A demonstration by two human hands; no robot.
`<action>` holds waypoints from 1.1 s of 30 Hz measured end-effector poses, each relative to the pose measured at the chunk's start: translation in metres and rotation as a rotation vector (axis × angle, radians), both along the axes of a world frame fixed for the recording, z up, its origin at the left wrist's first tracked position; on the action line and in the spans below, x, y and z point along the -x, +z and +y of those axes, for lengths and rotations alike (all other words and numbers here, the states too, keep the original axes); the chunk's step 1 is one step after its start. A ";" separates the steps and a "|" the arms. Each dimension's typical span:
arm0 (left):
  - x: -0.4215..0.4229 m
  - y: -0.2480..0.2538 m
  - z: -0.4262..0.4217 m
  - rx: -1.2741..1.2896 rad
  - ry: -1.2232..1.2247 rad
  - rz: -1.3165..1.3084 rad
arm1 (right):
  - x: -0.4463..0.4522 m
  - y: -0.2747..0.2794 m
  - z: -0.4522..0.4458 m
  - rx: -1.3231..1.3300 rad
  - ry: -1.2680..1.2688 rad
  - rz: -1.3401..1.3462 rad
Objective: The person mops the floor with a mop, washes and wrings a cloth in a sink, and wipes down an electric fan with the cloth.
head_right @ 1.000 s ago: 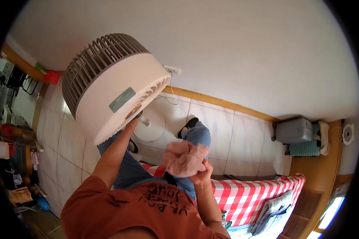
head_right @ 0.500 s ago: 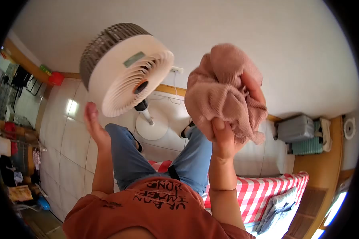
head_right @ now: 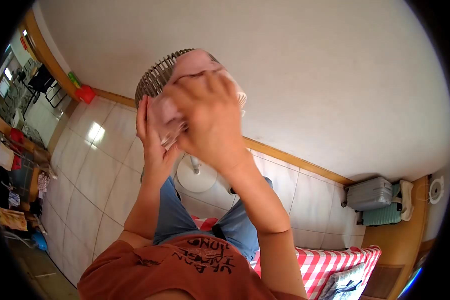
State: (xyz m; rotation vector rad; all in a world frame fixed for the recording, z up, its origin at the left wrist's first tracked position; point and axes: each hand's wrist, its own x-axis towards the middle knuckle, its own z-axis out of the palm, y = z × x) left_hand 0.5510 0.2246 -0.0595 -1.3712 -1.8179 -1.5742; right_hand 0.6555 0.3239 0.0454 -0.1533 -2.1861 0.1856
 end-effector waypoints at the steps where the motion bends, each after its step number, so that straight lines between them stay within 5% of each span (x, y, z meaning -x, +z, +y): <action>1: -0.001 0.000 0.000 0.008 0.005 -0.007 | 0.004 0.002 -0.013 -0.107 0.158 -0.108; 4: -0.001 0.004 0.004 -0.231 -0.593 -0.798 | 0.014 0.001 -0.010 -0.162 0.220 -0.151; 6: 0.008 -0.011 0.005 -0.246 -0.430 -0.773 | 0.020 0.005 0.018 -0.106 0.256 -0.111; 8: 0.018 0.003 0.001 0.010 -0.113 -0.021 | 0.019 0.009 0.054 0.013 0.322 -0.032; 12: 0.020 -0.003 0.000 0.072 -0.136 -0.069 | -0.003 -0.010 0.105 0.767 0.283 -0.004; 20: 0.013 -0.003 -0.001 0.078 -0.113 -0.069 | 0.000 -0.104 0.163 1.126 0.329 0.287; 24: 0.007 -0.005 0.002 0.076 -0.133 -0.093 | 0.012 -0.186 0.153 1.652 0.373 0.631; 33: 0.002 -0.003 -0.003 0.092 -0.179 -0.116 | 0.030 -0.232 0.075 2.224 0.598 0.854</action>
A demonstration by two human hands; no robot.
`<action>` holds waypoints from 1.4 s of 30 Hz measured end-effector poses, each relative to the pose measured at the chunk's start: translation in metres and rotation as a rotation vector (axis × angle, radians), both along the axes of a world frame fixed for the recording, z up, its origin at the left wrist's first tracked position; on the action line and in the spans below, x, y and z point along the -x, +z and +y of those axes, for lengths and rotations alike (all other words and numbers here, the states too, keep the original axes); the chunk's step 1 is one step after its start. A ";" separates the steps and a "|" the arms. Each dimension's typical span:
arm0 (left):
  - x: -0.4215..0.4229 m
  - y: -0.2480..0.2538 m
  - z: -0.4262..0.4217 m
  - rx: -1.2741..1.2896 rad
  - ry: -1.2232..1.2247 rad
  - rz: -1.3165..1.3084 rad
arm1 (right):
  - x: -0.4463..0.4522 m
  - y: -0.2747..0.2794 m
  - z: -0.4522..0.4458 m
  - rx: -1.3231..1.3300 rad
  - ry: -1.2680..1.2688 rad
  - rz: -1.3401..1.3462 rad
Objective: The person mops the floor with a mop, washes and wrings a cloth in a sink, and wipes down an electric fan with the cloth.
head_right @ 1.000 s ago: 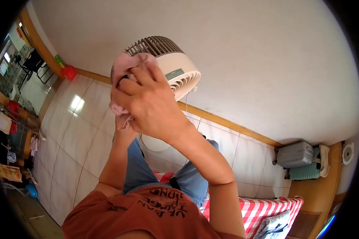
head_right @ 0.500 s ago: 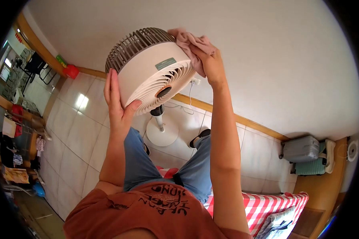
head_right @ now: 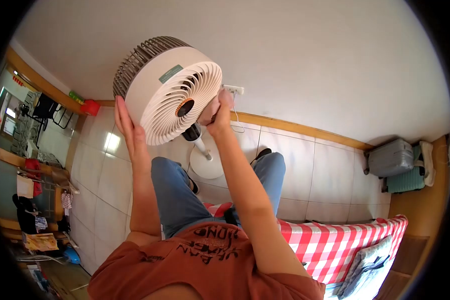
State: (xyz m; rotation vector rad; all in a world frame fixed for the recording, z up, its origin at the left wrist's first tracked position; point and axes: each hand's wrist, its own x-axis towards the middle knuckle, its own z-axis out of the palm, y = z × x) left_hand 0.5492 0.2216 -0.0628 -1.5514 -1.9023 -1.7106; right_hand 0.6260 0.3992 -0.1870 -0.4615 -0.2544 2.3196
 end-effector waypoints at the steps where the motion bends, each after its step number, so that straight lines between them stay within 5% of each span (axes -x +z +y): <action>1: 0.000 -0.001 0.000 -0.004 0.007 0.009 | 0.003 -0.001 -0.011 0.018 -0.003 0.071; 6: -0.001 -0.004 0.002 -0.056 -0.054 -0.103 | 0.007 0.013 -0.053 0.131 -0.219 -0.102; 11: -0.001 0.000 -0.003 -0.070 -0.108 -0.126 | 0.013 0.011 -0.097 0.205 -0.133 -0.150; 20: 0.013 0.016 -0.017 -0.001 -0.256 -0.171 | 0.000 0.090 -0.161 0.522 0.185 0.299; 30: 0.033 0.021 -0.041 0.018 -0.424 -0.252 | -0.023 0.155 -0.177 0.329 0.278 0.410; 32: 0.033 0.016 -0.044 -0.079 -0.545 -0.527 | -0.023 0.145 -0.175 0.263 0.294 0.394; 34: 0.038 0.008 -0.047 -0.097 -0.508 -0.471 | -0.029 0.140 -0.175 0.197 0.306 0.379; 36: 0.038 0.006 -0.044 -0.109 -0.474 -0.420 | -0.045 0.138 -0.177 0.037 0.313 0.072; 40: 0.029 0.019 -0.039 -0.025 -0.205 -0.028 | -0.076 0.101 -0.167 0.072 0.269 0.067; 42: 0.028 0.021 -0.031 0.005 -0.115 0.084 | -0.092 0.097 -0.157 -0.124 -0.032 -0.118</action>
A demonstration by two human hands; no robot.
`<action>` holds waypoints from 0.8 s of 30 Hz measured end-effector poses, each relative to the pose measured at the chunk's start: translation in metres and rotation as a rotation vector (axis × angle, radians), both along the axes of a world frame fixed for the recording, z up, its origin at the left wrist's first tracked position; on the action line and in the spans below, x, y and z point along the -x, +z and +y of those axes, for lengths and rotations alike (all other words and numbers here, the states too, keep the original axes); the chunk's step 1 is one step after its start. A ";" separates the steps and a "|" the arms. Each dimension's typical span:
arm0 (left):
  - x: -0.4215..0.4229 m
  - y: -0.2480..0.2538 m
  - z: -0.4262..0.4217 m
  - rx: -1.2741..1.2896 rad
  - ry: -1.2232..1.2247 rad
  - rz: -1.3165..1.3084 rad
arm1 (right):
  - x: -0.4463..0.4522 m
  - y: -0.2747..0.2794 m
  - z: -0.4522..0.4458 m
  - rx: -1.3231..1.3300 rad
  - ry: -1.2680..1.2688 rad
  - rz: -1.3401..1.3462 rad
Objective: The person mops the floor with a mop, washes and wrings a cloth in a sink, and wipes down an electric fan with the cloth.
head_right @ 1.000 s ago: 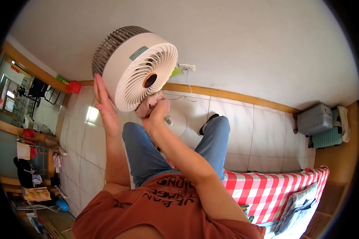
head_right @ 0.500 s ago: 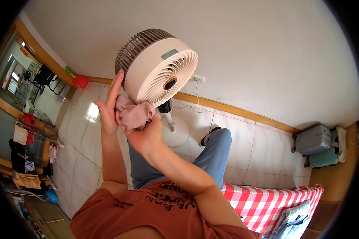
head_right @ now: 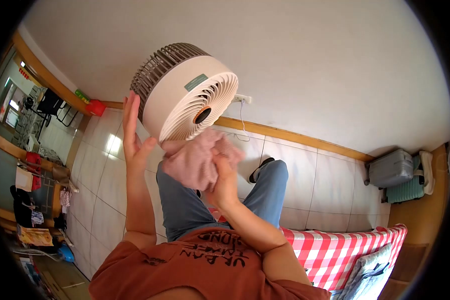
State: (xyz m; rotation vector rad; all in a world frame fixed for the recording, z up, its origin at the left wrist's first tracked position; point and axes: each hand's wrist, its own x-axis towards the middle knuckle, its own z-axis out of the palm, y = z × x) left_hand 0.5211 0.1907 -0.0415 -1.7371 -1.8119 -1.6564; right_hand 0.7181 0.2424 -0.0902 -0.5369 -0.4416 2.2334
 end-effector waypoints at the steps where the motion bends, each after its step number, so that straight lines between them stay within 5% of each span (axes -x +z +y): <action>1: -0.002 0.002 0.005 0.002 -0.002 -0.001 | -0.002 0.003 0.007 -0.038 -0.165 -0.016; 4: -0.004 0.006 0.015 0.050 0.050 0.107 | -0.001 0.003 0.036 -0.100 -0.358 -0.037; 7: -0.004 0.003 0.022 0.038 0.058 0.109 | 0.011 0.000 0.067 -1.059 -0.770 -0.563; 24: -0.005 -0.005 0.038 -0.029 0.027 0.058 | 0.046 0.009 0.086 -1.250 -0.766 -0.739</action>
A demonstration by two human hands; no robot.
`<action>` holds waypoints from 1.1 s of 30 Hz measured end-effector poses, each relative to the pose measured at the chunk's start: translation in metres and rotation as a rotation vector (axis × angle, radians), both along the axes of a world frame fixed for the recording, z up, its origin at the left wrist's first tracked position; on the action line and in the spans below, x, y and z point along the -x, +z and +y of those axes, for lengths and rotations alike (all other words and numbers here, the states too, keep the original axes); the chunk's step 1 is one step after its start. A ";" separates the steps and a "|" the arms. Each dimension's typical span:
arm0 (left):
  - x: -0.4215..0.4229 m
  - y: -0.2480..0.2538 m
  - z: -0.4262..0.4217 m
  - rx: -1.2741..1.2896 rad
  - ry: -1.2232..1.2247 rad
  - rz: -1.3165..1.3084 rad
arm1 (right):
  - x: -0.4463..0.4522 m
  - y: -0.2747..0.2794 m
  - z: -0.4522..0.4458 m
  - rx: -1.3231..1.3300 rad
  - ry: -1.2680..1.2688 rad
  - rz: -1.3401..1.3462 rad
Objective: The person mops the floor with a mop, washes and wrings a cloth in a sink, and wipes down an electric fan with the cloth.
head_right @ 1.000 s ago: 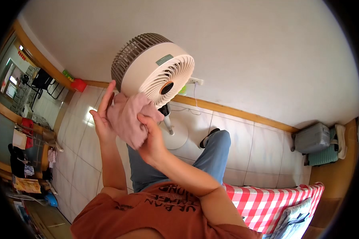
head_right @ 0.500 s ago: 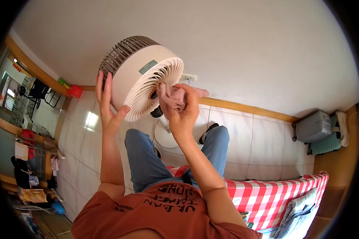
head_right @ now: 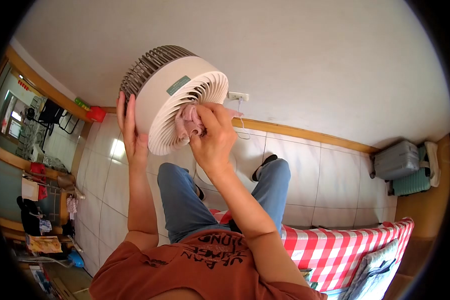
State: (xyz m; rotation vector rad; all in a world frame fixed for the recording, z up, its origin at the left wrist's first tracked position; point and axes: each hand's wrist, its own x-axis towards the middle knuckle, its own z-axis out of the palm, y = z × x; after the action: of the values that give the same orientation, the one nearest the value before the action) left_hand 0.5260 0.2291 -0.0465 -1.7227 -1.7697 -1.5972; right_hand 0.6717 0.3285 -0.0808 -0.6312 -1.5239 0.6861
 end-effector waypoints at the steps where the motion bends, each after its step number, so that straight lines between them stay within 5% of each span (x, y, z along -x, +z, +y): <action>1: 0.001 0.000 0.000 -0.012 -0.002 0.006 | 0.000 0.003 -0.004 -0.012 0.008 -0.002; 13: -0.003 -0.002 0.006 0.003 0.095 0.005 | 0.004 0.032 -0.048 -0.552 0.082 -0.234; 15: 0.000 0.000 0.004 0.022 0.089 0.018 | 0.001 0.024 -0.045 -0.551 0.135 -0.214; 18: 0.002 -0.001 0.004 0.028 0.077 0.038 | -0.008 0.015 -0.029 -0.255 0.083 0.112; 21: 0.000 -0.002 0.002 0.014 0.053 0.031 | -0.015 0.006 -0.004 0.085 -0.020 0.107; 33: -0.008 -0.003 0.000 0.040 0.077 0.050 | -0.009 0.023 0.004 -0.043 0.097 -0.028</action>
State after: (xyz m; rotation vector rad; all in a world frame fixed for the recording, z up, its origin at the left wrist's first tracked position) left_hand 0.5335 0.2286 -0.0499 -1.6750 -1.8329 -1.4851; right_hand 0.6810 0.3325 -0.0580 -0.5386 -1.5996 0.7187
